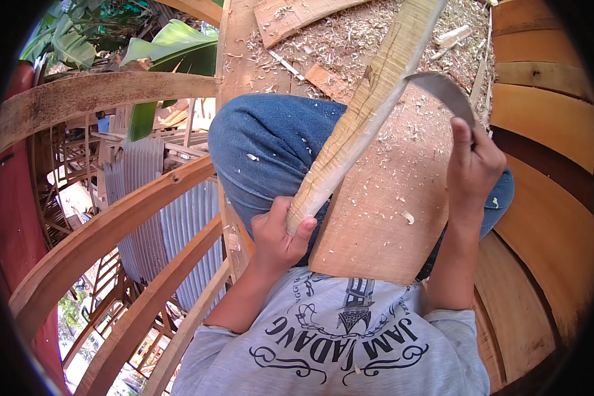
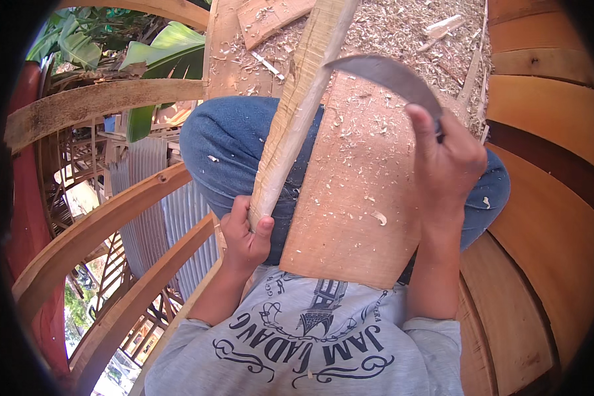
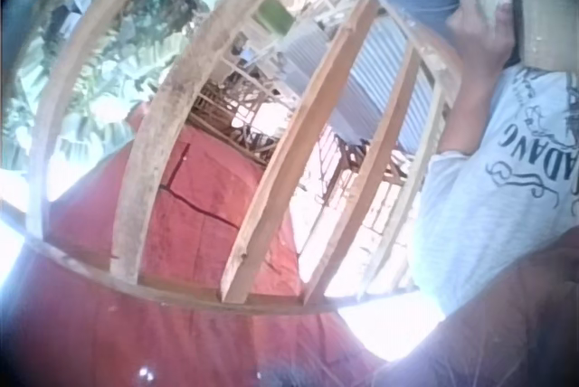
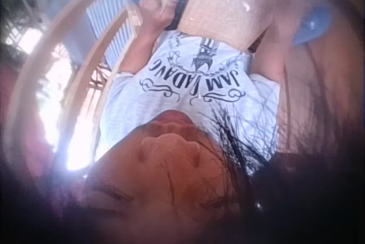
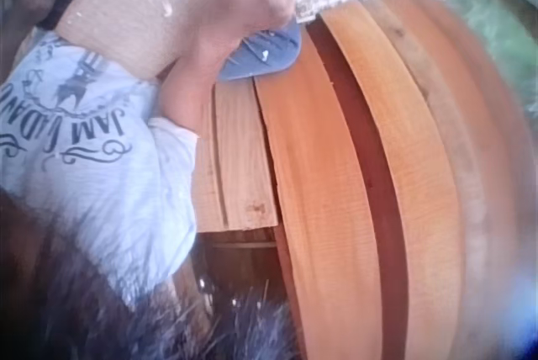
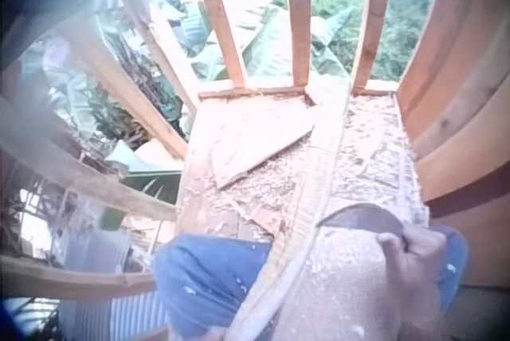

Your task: The person sits cross-legged on a wooden platform and uses a curved blade to shave and shape a long, thin piece of wood. They hold the wood with their left hand and repeatedly scrape the surface with the blade in their right hand, creating wood shavings.

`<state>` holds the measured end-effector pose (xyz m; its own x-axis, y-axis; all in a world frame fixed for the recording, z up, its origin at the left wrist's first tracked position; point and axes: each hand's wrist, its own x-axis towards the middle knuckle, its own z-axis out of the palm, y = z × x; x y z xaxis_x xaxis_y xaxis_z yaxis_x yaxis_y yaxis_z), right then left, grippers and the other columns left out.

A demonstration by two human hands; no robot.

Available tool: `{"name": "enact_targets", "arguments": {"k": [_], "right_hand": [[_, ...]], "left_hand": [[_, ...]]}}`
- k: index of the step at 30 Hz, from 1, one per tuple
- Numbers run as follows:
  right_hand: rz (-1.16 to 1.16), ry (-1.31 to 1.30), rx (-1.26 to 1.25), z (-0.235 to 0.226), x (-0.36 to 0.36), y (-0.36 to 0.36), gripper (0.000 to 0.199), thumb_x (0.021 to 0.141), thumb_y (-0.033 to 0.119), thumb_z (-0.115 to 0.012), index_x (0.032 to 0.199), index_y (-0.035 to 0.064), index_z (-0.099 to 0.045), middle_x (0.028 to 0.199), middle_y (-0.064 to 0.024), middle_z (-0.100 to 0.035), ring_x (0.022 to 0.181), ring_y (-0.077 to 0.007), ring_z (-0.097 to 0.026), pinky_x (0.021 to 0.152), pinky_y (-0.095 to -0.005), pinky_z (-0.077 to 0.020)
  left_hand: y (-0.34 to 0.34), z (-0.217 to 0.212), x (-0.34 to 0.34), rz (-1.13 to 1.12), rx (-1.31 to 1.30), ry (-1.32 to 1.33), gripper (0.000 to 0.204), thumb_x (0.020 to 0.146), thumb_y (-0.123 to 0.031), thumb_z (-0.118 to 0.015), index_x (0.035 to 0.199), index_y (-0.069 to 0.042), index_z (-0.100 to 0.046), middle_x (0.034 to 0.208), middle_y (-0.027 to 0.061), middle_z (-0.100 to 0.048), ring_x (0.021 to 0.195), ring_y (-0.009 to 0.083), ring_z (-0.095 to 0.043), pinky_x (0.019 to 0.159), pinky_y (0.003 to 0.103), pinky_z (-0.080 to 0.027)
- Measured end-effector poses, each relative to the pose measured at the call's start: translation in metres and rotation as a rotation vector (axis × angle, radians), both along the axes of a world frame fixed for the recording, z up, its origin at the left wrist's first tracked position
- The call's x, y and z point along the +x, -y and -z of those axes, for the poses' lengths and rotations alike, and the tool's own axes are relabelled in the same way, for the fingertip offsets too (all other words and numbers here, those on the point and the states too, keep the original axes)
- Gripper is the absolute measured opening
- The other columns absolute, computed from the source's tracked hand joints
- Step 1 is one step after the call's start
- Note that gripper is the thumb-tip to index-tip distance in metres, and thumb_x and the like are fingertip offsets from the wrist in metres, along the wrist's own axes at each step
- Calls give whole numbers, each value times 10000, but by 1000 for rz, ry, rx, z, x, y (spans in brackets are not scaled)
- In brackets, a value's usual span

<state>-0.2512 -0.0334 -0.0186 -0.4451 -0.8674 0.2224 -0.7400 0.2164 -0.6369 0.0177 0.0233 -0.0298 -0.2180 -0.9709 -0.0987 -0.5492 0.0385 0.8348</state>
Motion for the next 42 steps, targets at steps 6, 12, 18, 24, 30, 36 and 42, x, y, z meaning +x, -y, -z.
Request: {"name": "enact_targets", "arguments": {"k": [6,12,18,24,30,36,42], "right_hand": [[-61,-110,63,-22,-36,1,516,809,430,-658,591,3,-465,480,-101,-378,438,-189,-321,426,-317,-309],[-521,-121,99,-5,34,-30,511,674,455,-723,541,64,-420,475,-68,-407,409,-239,-452,403,-344,-353],[-406,-192,19,2,39,-13,525,733,462,-692,553,39,-437,467,-83,-381,399,-215,-397,413,-333,-339],[62,42,13,-6,-42,14,529,835,434,-634,607,-21,-492,466,-82,-349,461,-171,-267,427,-298,-292],[-570,-171,76,-17,38,-14,513,684,476,-714,535,74,-432,482,-73,-430,411,-236,-474,396,-330,-360],[-431,-219,20,-1,38,-1,535,703,488,-695,533,63,-418,470,-71,-407,408,-239,-443,401,-344,-344],[12,-5,57,-7,-22,15,552,769,493,-659,551,28,-456,458,-85,-398,415,-232,-322,405,-332,-312]], "left_hand": [[3,-1,-1,-28,31,21,322,841,-309,-646,862,-4,-544,608,121,-587,511,200,-616,482,280,-454],[1,6,-4,-61,-21,-17,322,831,-300,-661,861,-1,-546,596,107,-582,501,182,-602,479,269,-446],[2,2,-3,-68,27,-70,307,842,-287,-654,866,0,-547,601,97,-577,506,155,-593,482,261,-440],[2,0,2,-48,57,-88,326,853,-306,-635,875,7,-546,610,97,-572,524,133,-584,490,253,-430],[4,-2,-2,-61,92,-122,352,871,-334,-606,882,11,-539,629,79,-564,554,107,-552,512,247,-424],[5,-5,2,-100,255,-188,360,886,-347,-582,881,10,-531,603,45,-510,550,74,-489,491,240,-386],[5,-6,4,-50,190,-179,340,896,-333,-564,874,3,-522,593,40,-494,535,80,-484,484,242,-379]]}}
